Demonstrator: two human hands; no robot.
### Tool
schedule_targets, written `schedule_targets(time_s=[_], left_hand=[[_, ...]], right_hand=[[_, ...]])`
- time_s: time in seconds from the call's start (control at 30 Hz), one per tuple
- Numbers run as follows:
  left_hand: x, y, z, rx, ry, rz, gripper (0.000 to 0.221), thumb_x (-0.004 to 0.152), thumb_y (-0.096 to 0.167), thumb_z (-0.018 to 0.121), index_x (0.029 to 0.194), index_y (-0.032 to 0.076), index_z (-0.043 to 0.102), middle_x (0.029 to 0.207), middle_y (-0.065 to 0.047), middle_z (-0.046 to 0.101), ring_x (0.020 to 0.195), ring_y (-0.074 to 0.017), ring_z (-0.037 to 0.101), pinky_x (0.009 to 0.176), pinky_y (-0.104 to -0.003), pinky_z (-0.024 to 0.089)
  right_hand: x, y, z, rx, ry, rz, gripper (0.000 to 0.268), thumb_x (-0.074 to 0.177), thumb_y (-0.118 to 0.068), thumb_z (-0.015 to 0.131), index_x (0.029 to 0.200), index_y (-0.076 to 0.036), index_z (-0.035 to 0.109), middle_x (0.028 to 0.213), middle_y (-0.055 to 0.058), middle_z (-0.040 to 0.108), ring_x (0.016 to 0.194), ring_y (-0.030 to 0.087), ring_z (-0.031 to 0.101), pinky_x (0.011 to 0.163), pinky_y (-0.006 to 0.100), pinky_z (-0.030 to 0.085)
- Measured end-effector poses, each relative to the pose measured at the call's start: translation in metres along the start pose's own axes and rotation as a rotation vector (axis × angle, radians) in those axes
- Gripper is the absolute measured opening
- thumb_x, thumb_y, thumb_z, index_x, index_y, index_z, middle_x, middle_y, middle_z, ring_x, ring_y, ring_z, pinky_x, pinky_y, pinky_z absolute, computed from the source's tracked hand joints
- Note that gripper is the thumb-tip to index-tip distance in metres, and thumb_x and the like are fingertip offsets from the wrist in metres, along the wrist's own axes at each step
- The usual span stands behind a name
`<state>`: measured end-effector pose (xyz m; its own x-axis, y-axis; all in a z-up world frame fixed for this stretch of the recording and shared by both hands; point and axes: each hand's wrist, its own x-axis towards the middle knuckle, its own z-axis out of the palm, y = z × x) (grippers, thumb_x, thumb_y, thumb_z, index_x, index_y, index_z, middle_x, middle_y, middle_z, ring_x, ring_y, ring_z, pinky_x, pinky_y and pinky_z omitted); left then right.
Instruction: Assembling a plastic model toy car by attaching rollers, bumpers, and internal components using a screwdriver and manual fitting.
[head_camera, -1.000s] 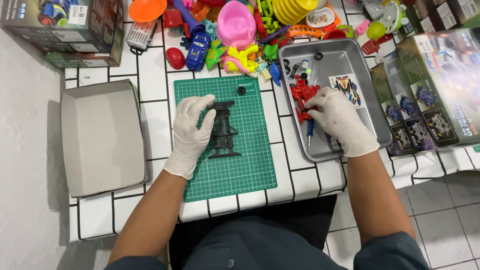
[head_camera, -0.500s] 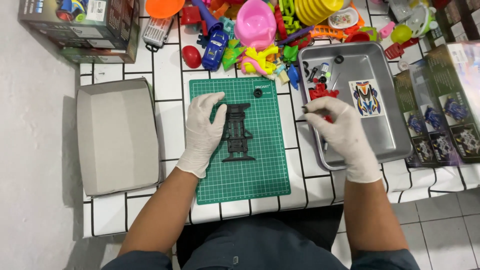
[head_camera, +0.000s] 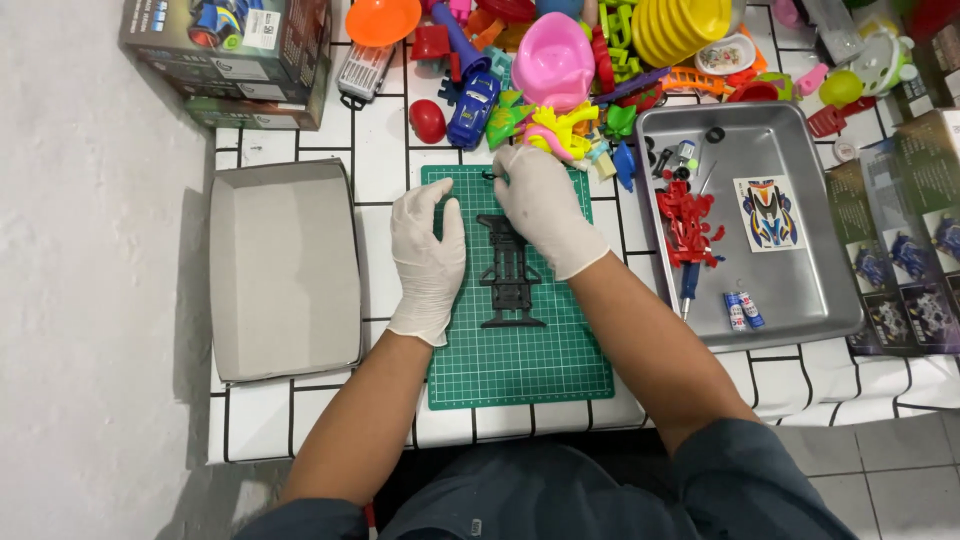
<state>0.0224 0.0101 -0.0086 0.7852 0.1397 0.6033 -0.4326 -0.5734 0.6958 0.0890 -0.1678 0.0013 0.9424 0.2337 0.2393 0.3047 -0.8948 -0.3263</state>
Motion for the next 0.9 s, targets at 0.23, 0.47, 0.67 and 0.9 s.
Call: schedule_targets(time_s=[0.23, 0.47, 0.67, 0.9], left_hand=[[0.001, -0.001, -0.002, -0.014, 0.023, -0.018, 0.02, 0.099, 0.004, 0.064, 0.117, 0.012, 0.066, 0.102, -0.002, 0.063, 0.106, -0.0199, 0.063, 0.1, -0.036, 0.05], [0.0, -0.002, -0.001, -0.018, -0.006, -0.018, 0.019, 0.1, 0.006, 0.064, 0.117, 0.013, 0.066, 0.103, 0.0, 0.063, 0.106, -0.0168, 0.062, 0.1, -0.034, 0.051], [0.0, 0.003, -0.001, -0.032, -0.029, 0.009, 0.022, 0.097, 0.006, 0.069, 0.118, 0.013, 0.067, 0.106, 0.001, 0.064, 0.111, -0.0179, 0.062, 0.102, -0.035, 0.049], [0.0, 0.035, 0.003, -0.127, -0.05, 0.166, 0.019, 0.097, 0.006, 0.073, 0.113, 0.015, 0.07, 0.105, 0.001, 0.065, 0.105, -0.0177, 0.062, 0.098, -0.035, 0.048]], right_hand=[[0.024, 0.027, 0.049, -0.224, -0.003, -0.245, 0.009, 0.085, -0.007, 0.067, 0.083, -0.015, 0.064, 0.083, 0.009, 0.068, 0.087, 0.032, 0.072, 0.079, 0.042, 0.059], [-0.003, -0.009, -0.017, -0.147, -0.055, -0.255, 0.006, 0.086, -0.011, 0.067, 0.092, -0.011, 0.071, 0.098, 0.009, 0.07, 0.097, 0.033, 0.07, 0.085, 0.043, 0.058], [-0.03, 0.036, -0.077, 0.126, 0.049, 0.12, 0.016, 0.095, -0.018, 0.066, 0.104, -0.026, 0.077, 0.107, 0.001, 0.074, 0.106, 0.025, 0.07, 0.09, 0.038, 0.056], [-0.058, 0.144, -0.133, -0.182, -0.169, 0.668, 0.026, 0.095, -0.026, 0.067, 0.115, -0.039, 0.076, 0.11, -0.002, 0.076, 0.108, 0.033, 0.07, 0.089, 0.054, 0.057]])
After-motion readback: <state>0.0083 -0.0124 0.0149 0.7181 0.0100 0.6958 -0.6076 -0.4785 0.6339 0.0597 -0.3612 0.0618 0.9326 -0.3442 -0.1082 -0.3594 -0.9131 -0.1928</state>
